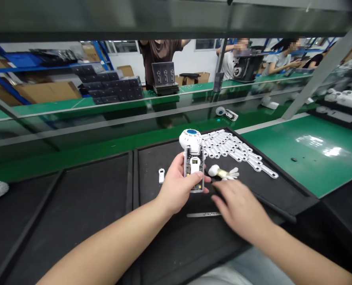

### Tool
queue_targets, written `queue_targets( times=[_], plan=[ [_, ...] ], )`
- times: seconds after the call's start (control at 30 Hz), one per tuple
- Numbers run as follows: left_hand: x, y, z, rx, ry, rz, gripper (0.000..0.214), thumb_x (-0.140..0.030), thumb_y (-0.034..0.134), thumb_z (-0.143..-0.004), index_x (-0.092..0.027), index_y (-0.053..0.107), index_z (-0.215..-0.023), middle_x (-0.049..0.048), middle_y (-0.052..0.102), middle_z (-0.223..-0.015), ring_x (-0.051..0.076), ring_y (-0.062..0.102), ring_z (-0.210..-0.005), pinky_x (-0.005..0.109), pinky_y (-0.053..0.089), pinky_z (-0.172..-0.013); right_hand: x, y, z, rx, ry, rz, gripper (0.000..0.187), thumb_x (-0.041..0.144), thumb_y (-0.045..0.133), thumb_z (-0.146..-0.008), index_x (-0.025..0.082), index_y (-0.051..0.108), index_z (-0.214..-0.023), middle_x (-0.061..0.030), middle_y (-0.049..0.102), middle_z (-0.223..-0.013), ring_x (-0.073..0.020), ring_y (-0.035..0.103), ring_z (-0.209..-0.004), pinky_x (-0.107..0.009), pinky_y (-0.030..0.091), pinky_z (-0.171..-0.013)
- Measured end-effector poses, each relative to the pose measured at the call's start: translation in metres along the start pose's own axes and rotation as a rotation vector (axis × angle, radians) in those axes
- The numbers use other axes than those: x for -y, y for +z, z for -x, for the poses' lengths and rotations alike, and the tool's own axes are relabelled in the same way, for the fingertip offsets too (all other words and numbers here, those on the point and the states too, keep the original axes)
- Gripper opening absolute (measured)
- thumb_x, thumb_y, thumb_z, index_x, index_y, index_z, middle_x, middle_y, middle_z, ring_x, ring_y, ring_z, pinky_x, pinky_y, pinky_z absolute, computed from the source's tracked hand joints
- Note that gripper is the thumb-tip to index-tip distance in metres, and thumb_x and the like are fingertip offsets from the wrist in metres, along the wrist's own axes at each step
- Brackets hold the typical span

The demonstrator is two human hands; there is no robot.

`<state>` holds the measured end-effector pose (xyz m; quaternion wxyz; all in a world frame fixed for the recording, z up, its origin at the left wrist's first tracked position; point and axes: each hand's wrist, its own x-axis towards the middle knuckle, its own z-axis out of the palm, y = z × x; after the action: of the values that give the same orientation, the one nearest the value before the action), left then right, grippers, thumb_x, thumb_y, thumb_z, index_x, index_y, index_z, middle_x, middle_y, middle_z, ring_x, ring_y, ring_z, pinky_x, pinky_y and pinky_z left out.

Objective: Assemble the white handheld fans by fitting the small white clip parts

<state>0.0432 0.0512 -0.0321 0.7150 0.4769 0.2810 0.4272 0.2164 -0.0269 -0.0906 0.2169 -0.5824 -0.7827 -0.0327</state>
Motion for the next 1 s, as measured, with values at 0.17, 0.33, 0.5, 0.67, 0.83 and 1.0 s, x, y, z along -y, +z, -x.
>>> queue_targets(
  times=[0.17,0.33,0.5,0.67,0.83,1.0],
  plan=[
    [0.001,0.002,-0.002,-0.037,0.003,-0.031,0.047,-0.019,0.07,-0.071,-0.018,0.047,-0.113,0.0035,0.063,-0.095,0.019,0.068,-0.075,0.028,0.058,-0.056,-0.019,-0.019,0.002,0.056,0.005,0.114,0.022,0.023,0.055,-0.096,0.011,0.062,-0.113,-0.0134,0.064,-0.103,-0.0286,0.056,-0.098,-0.043,0.045,-0.087],
    [0.006,0.0,-0.006,-0.068,-0.051,-0.083,0.042,-0.022,0.068,-0.074,-0.018,0.048,-0.111,0.005,0.066,-0.096,0.016,0.066,-0.071,0.027,0.057,-0.057,0.031,0.003,-0.001,0.298,-0.117,0.053,0.023,0.022,0.06,-0.094,0.016,0.063,-0.116,-0.0108,0.064,-0.102,-0.0272,0.057,-0.097,-0.04,0.044,-0.083],
    [0.003,-0.001,-0.005,-0.074,-0.031,-0.144,0.042,-0.03,0.07,-0.077,-0.019,0.049,-0.111,0.0041,0.065,-0.097,0.017,0.065,-0.072,0.029,0.057,-0.057,0.041,0.013,-0.008,0.457,-0.03,-0.016,0.01,0.01,0.054,-0.092,0.016,0.062,-0.09,-0.0078,0.061,-0.091,-0.0236,0.058,-0.086,-0.035,0.045,-0.076],
    [0.001,-0.002,-0.002,-0.012,-0.016,-0.301,0.031,-0.028,0.067,-0.076,-0.017,0.056,-0.104,0.0024,0.065,-0.088,0.015,0.062,-0.068,0.027,0.053,-0.059,0.009,-0.042,-0.007,0.112,0.042,-0.159,0.013,0.015,0.044,-0.098,0.019,0.056,-0.099,-0.0034,0.061,-0.09,-0.0161,0.059,-0.072,-0.028,0.042,-0.064],
    [0.01,0.002,0.007,0.078,-0.011,-0.615,0.037,-0.023,0.06,-0.077,-0.02,0.062,-0.114,0.0007,0.066,-0.082,0.018,0.062,-0.07,0.029,0.05,-0.064,0.005,-0.091,-0.013,-0.065,-0.169,0.114,0.019,0.02,0.044,-0.1,0.018,0.057,-0.087,-0.0026,0.062,-0.073,-0.0171,0.057,-0.065,-0.03,0.034,-0.057],
    [0.011,0.006,0.019,0.168,0.061,-0.805,0.043,-0.023,0.058,-0.08,-0.023,0.062,-0.122,0.0015,0.07,-0.099,0.02,0.064,-0.087,0.031,0.05,-0.078,0.014,-0.096,-0.018,0.057,-0.293,0.295,0.023,0.014,0.045,-0.094,0.019,0.051,-0.073,-0.0009,0.053,-0.059,-0.0159,0.049,-0.052,-0.031,0.022,-0.049]
  ],
)
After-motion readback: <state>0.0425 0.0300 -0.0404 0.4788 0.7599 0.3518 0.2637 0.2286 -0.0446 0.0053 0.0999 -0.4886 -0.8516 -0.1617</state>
